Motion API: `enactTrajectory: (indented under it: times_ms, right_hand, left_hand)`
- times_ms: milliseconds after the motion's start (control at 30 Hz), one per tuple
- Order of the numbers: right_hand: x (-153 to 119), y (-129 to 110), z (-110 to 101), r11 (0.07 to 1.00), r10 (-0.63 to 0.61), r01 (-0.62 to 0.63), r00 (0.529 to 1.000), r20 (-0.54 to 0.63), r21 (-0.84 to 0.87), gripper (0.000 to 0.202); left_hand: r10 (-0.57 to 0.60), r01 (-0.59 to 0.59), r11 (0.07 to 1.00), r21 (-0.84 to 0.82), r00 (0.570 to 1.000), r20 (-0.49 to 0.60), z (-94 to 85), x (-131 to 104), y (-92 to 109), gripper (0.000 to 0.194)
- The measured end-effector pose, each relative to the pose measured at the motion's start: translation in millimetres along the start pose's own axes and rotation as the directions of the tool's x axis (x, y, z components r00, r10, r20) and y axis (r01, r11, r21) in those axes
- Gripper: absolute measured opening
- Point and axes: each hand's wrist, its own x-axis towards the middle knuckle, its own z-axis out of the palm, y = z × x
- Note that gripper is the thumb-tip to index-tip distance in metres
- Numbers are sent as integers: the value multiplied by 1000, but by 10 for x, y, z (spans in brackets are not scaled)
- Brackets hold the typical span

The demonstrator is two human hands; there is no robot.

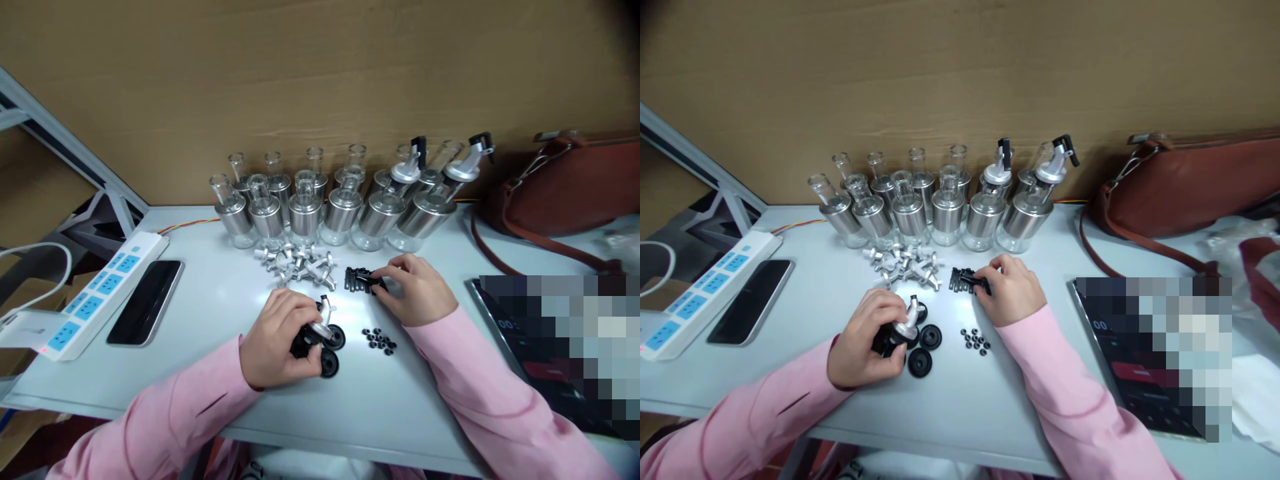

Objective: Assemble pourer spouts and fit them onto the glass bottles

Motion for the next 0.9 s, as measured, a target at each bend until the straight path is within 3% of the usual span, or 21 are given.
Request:
enactTrajectory:
  times_ms: [367,500,633,800,900]
  right_hand:
    - [5,-77,39,1000,26,-26,1000,-15,8,9]
    - [32,-150,-38,992,28,-15,994,-101,125,6]
    - [64,-301,-176,900,1,30,997,-71,434,6]
    - [74,-448,-264,776,-201,153,980,11,612,11]
    - [48,-507,-263,674,-235,136,971,35,726,11]
  left_hand:
    - [-1,0,999,34,1000,7,-4,14,-6,24]
    - [3,-4,999,48,1000,15,-8,0,-9,25]
    - [-8,6,999,52,999,43,-18,6,-5,27]
    - [-21,18,999,51,998,53,-14,11,-14,30]
    - [-30,28,999,45,998,60,-4,1,-19,31]
